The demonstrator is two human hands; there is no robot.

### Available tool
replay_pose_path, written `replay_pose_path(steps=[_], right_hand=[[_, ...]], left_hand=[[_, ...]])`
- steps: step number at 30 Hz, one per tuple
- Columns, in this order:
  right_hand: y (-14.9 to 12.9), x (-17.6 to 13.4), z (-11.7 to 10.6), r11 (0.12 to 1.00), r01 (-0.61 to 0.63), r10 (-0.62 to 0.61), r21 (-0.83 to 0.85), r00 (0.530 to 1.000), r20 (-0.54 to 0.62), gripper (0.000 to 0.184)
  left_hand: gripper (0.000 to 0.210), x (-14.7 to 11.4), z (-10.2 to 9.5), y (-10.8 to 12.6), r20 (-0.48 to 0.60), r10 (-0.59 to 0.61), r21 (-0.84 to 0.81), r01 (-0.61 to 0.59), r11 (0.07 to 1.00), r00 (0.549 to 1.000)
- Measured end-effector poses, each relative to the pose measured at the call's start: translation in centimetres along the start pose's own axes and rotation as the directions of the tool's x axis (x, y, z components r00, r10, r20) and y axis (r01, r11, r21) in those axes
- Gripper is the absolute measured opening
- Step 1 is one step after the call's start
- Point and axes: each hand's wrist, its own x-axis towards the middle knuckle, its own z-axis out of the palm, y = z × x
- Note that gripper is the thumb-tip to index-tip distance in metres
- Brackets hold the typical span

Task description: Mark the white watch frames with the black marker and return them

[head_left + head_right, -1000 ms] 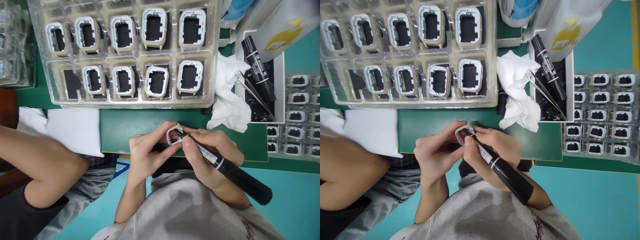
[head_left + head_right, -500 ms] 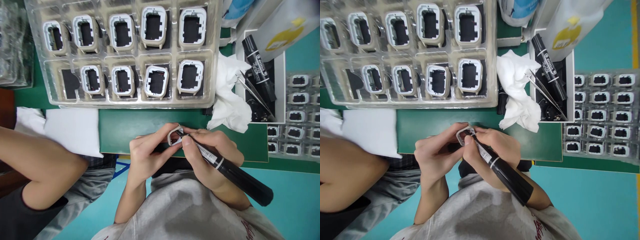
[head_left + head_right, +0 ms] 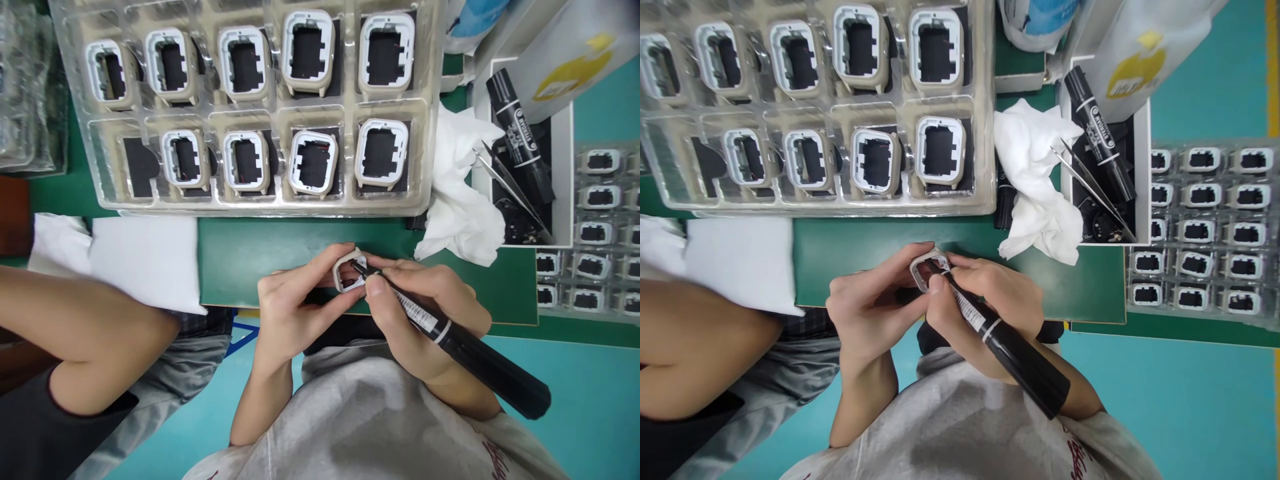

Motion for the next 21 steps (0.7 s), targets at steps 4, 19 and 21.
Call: replay_pose_path(steps=[4, 19, 21], right_hand=[[-0.29, 0.02, -0.11, 0.999, -0.044, 0.044, -0.012, 0.999, 0.027, 0.026], [-0.28, 0.09, -0.24, 1.000, -0.009, 0.009, 0.000, 1.000, 0.027, 0.026], [-0.05, 0.01, -0.14, 1.000, 0.000, 0.000, 0.031, 1.000, 0.009, 0.026]], left_hand=[[0.046, -0.02, 0.02, -0.06, -0.001, 0.008, 0.023, -0.008, 1.000, 1.000], [0.058, 0.19, -0.08, -0.24, -0.002, 0.017, -0.067, -0.017, 0.998, 1.000], [0.068, 0.21, -0.13, -0.36, 0.008, 0.026, -0.104, -0.025, 0.994, 1.000]])
